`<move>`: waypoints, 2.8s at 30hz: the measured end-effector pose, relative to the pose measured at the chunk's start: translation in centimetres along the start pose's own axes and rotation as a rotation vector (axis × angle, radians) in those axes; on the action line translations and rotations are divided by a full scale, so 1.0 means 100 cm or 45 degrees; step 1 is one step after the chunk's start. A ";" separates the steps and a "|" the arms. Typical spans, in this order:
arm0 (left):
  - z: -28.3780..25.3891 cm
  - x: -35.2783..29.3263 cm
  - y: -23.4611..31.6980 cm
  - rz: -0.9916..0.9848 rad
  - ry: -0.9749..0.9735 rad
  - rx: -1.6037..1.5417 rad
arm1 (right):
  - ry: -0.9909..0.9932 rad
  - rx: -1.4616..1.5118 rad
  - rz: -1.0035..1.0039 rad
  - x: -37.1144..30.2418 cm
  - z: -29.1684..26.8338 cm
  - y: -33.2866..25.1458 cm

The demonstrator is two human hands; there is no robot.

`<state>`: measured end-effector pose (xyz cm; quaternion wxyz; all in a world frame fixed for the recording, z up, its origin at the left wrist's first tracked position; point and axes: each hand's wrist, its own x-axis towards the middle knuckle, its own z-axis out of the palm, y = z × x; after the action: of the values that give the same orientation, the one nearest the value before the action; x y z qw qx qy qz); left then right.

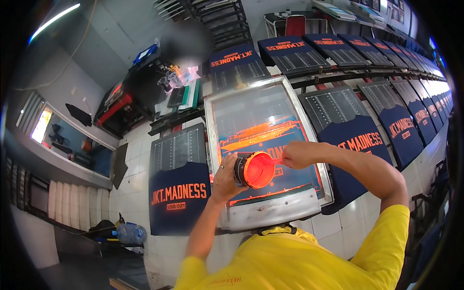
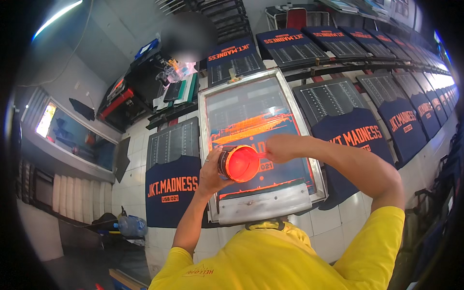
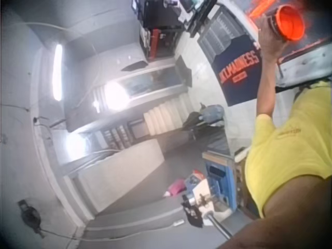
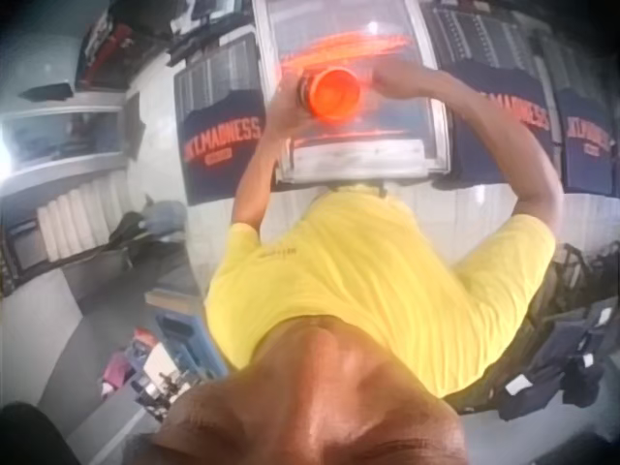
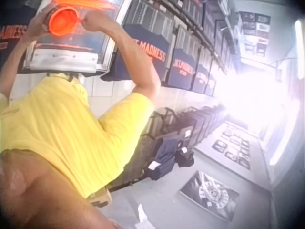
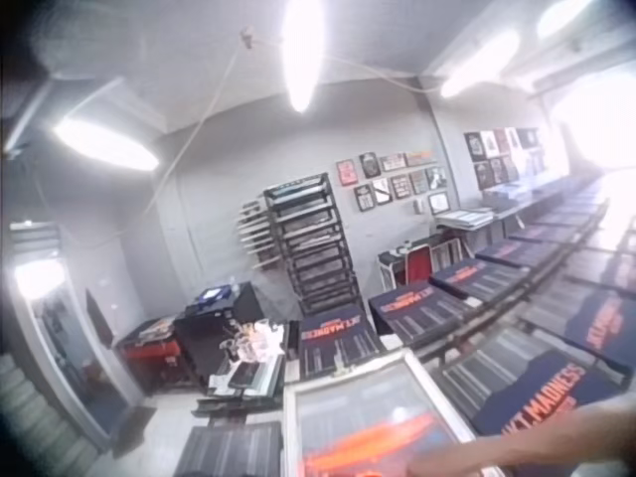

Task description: The person spreads orange ink from a container onto a silkscreen using a spatula and then uses a squeegee to press the ink across the screen multiple times to print designs onto several navy t-shirts.

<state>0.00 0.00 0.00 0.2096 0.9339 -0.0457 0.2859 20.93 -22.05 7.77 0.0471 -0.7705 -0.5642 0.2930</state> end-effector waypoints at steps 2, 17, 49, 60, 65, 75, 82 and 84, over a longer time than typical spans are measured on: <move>-0.001 0.003 -0.001 0.035 0.011 0.003 | -0.031 0.238 0.004 -0.005 0.010 0.007; 0.030 0.031 -0.012 0.177 -0.025 0.183 | -0.136 2.015 0.142 -0.026 0.102 0.029; 0.040 0.087 -0.011 -0.359 -0.219 0.386 | 0.402 2.023 0.249 -0.027 0.098 0.078; 0.050 0.115 -0.021 -0.619 -0.340 0.239 | 0.675 1.966 0.364 -0.020 0.112 0.095; 0.059 0.126 -0.026 -0.741 -0.385 0.009 | 0.846 1.974 0.498 -0.008 0.125 0.098; 0.056 0.141 -0.043 -0.824 -0.483 -0.894 | 1.323 0.883 0.642 0.014 0.161 0.115; 0.019 0.143 -0.046 -0.865 -0.561 -1.152 | 1.247 0.300 0.819 0.036 0.172 0.083; 0.009 0.143 -0.050 -0.906 -0.565 -1.149 | 1.202 0.294 0.797 0.042 0.170 0.066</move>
<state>13.34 4.66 5.42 0.6522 0.7484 0.1095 -0.0504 18.72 -25.03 -10.56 0.2886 -0.9378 -0.1914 -0.0227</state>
